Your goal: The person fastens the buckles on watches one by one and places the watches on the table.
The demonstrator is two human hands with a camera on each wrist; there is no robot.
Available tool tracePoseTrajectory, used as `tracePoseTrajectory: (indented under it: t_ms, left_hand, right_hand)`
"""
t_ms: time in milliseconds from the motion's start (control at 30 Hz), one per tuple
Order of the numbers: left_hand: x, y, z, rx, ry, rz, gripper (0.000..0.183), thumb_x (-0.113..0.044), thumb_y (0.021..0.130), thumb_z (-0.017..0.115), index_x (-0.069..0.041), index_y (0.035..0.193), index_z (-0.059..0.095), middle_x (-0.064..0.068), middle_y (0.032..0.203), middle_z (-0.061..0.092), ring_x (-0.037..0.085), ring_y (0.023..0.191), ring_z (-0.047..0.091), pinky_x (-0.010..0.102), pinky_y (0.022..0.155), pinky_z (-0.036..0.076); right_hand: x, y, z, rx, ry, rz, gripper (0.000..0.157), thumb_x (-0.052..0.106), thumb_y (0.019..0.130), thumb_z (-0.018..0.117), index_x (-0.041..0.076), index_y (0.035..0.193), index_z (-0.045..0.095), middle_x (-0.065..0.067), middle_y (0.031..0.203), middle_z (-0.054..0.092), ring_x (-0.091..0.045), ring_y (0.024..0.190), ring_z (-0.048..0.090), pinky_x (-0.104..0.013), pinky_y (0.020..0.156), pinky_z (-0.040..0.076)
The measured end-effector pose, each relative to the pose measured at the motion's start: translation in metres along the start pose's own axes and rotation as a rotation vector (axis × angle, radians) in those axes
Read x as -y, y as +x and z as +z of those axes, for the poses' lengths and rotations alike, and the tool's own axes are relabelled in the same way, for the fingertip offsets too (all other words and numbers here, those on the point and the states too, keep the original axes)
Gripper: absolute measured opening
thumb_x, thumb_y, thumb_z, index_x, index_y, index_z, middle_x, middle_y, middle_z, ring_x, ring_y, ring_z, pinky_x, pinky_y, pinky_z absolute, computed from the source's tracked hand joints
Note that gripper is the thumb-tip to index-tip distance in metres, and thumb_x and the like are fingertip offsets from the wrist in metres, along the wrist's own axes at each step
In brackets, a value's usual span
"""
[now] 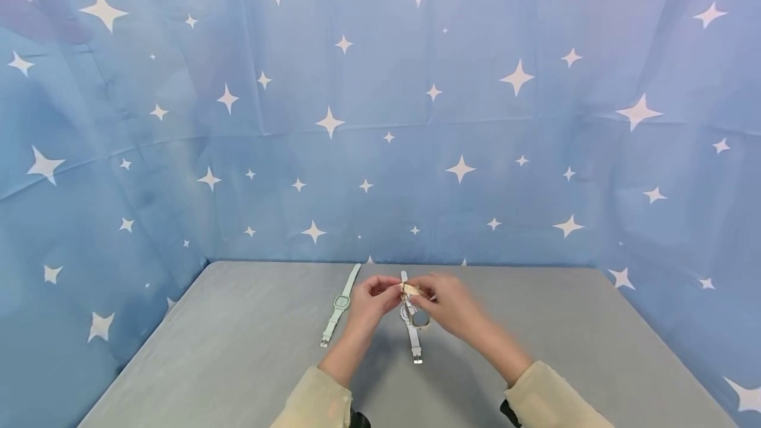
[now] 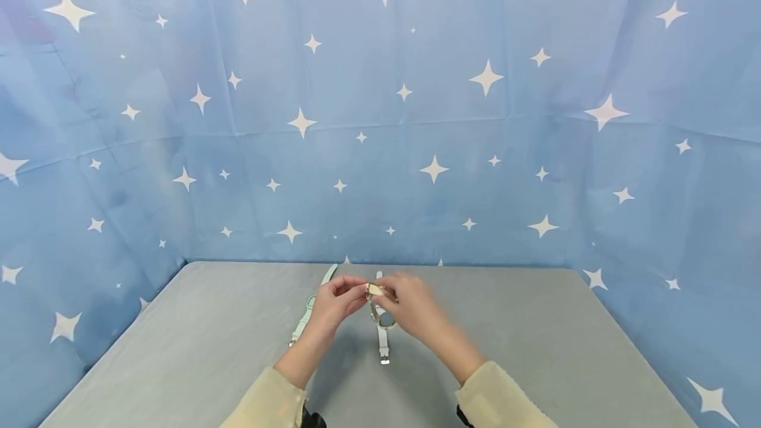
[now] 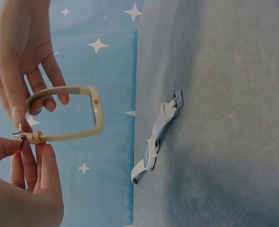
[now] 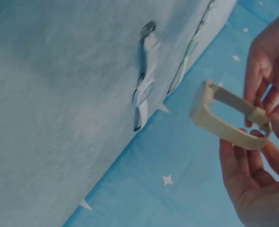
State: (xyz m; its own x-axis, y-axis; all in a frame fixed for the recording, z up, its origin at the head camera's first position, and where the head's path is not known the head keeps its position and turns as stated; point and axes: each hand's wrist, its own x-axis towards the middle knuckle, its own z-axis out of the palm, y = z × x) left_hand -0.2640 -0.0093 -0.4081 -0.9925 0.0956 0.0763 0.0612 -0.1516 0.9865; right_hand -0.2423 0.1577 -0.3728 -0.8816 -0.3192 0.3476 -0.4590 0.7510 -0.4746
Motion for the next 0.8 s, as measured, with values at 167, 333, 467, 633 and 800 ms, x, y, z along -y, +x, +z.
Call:
tracePoseTrajectory:
  t_ms: [167,333,467,633,800]
  left_hand:
    - [0.0009,-0.0044,-0.0005,0.014,0.029,0.009,0.023,-0.007,0.091,0.068,0.009,0.107,0.068,0.006,0.091,0.069,0.005,0.079,0.068,0.025,0.079,0.060]
    - [-0.0021,-0.0052,0.0019,0.011,0.034,-0.020,0.024,-0.011,0.090,0.072,0.007,0.107,0.071,0.007,0.092,0.071,0.007,0.081,0.070,0.028,0.082,0.060]
    - [-0.0036,-0.0043,0.0019,0.004,0.050,-0.029,0.024,-0.011,0.089,0.073,0.006,0.106,0.072,0.008,0.093,0.072,0.009,0.082,0.071,0.030,0.082,0.060]
    - [-0.0061,-0.0045,0.0002,0.010,0.054,-0.042,0.022,-0.010,0.089,0.072,0.006,0.104,0.072,0.007,0.091,0.071,0.010,0.081,0.071,0.031,0.081,0.061]
    - [-0.0075,-0.0050,-0.0013,0.010,0.055,-0.049,0.020,-0.009,0.091,0.069,0.006,0.104,0.070,0.006,0.089,0.070,0.012,0.080,0.071,0.032,0.080,0.061]
  right_hand:
    - [0.0041,0.0021,0.0062,-0.016,0.025,-0.017,0.023,0.021,0.091,0.072,0.008,0.110,0.071,0.008,0.058,0.046,-0.001,0.050,0.035,-0.018,0.050,0.031]
    - [0.0034,0.0024,0.0050,-0.055,0.008,-0.018,0.010,0.018,0.090,0.074,0.012,0.095,0.068,0.009,0.055,0.045,-0.001,0.047,0.034,-0.018,0.047,0.030]
    - [0.0015,0.0020,0.0036,-0.055,0.001,-0.038,0.010,0.018,0.089,0.075,0.013,0.090,0.066,0.009,0.055,0.046,0.000,0.046,0.034,-0.018,0.046,0.030]
    - [-0.0014,-0.0016,0.0031,-0.047,0.010,-0.053,0.013,0.012,0.088,0.075,0.012,0.088,0.062,0.008,0.056,0.047,0.001,0.047,0.033,-0.018,0.046,0.032]
    - [-0.0046,-0.0048,0.0042,-0.055,0.012,-0.077,0.014,0.008,0.087,0.075,0.011,0.087,0.061,0.007,0.063,0.058,0.003,0.052,0.046,-0.017,0.050,0.042]
